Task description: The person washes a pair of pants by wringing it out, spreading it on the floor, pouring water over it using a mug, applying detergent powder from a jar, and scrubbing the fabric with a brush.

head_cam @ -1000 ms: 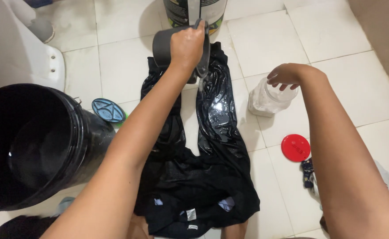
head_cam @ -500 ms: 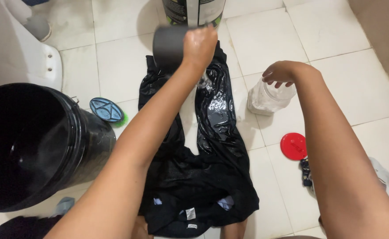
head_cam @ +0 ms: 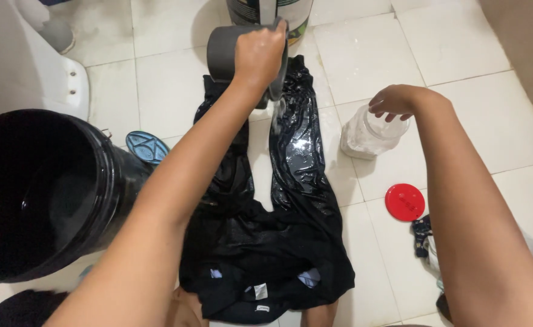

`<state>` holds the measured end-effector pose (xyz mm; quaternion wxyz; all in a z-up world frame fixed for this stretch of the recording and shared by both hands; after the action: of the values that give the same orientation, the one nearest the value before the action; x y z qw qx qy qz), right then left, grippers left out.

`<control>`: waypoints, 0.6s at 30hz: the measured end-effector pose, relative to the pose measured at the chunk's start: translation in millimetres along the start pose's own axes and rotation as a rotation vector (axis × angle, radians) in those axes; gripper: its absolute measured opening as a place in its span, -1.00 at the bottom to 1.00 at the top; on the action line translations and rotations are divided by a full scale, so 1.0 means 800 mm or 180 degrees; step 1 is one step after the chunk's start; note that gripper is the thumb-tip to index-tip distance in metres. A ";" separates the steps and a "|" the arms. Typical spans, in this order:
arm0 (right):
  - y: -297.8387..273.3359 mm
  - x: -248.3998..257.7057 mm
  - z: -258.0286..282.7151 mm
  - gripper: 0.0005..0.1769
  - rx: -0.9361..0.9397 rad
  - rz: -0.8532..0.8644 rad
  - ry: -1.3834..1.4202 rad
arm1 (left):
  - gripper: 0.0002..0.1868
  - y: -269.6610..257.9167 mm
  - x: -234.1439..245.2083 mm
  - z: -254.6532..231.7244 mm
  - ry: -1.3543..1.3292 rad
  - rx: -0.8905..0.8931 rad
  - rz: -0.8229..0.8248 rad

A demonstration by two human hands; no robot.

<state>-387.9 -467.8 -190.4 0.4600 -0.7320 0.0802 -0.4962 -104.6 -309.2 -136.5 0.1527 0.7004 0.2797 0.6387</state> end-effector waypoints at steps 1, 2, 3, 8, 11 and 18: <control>0.001 0.001 -0.001 -0.46 0.0007 -0.0008 -0.0002 | -0.43 -0.009 0.004 -0.001 0.0031 -0.0009 0.0211; 0.003 0.001 0.002 -0.46 0.0019 -0.0008 -0.0009 | -0.42 -0.017 0.014 -0.005 0.0030 -0.0178 0.0199; 0.005 0.001 0.004 -0.46 0.0031 -0.0015 -0.0008 | -0.42 -0.024 0.025 -0.009 0.0028 -0.0346 0.0188; 0.011 0.013 0.028 -0.47 0.0239 -0.0071 -0.0149 | -0.45 -0.055 0.100 -0.017 -0.0118 -0.0593 0.0415; 0.011 0.021 0.044 -0.46 0.0285 -0.0138 -0.0184 | -0.50 -0.062 0.149 0.017 0.0150 -0.0308 0.0429; 0.008 0.037 0.068 -0.43 0.0446 -0.0221 -0.0315 | -0.74 -0.115 0.296 0.243 0.1179 0.1634 0.1333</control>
<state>-327.6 -456.4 -180.6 0.4959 -0.7240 -0.0029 -0.4795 74.6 -68.9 -23.8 -0.2148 0.6305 0.3044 0.6810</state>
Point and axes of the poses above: each hand's wrist, its own y-axis towards the middle knuckle, its own x-axis out of the back of the hand, z = x × y, the point moved 5 cm from there along y, towards the middle knuckle, and after that the axes turned 15 degrees about -y, right-handed, at the moved point
